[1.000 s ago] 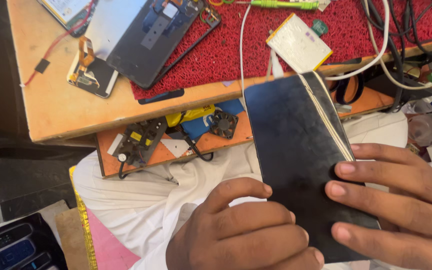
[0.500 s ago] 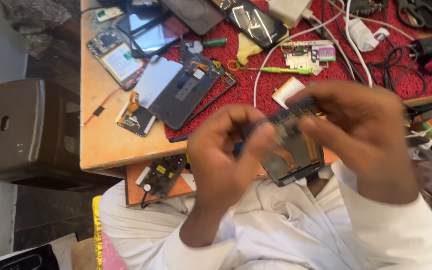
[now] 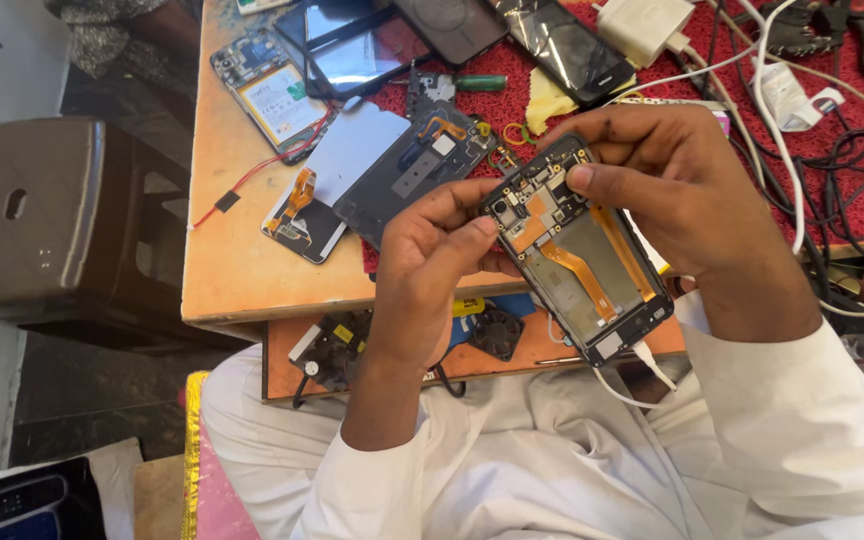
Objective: The person reassembles a smartphone by connecting internal ribbon cables and placing the battery into the chassis. They then attach the screen assembly and power on the device to verify functionality, showing a Fastboot Mode screen.
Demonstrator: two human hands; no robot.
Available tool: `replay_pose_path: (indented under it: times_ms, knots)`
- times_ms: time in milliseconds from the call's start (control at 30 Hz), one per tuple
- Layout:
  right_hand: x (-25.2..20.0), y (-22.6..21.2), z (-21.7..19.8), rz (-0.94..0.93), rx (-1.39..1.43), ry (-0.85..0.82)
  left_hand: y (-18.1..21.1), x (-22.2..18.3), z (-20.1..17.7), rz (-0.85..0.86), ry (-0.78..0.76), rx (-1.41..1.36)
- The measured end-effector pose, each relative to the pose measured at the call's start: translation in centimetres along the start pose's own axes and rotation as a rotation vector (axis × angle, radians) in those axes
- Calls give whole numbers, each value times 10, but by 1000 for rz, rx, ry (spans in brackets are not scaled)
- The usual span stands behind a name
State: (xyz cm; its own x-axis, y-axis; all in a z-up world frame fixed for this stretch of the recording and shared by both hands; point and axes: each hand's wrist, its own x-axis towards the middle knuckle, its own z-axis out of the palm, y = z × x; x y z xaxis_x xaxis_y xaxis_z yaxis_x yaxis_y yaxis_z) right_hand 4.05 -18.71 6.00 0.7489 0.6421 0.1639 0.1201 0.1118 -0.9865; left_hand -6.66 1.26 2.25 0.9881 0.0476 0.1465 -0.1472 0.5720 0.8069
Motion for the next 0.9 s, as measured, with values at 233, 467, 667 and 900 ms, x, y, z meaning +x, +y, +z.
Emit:
replay_pose_path:
  times_ms: [233, 467, 667, 900]
  knots:
    - [-6, 0, 6, 47, -92, 31, -12, -1, -2, 56, 113, 156]
    - [-6, 6, 8, 73, -167, 19, -19, 4, -3, 44, 222, 409]
    - [-6, 11, 9, 136, -100, 34, -27, 10, -7, 45, 215, 374]
    - [-1, 23, -2, 122, -70, 16, -25, 11, -9, -150, 172, 209]
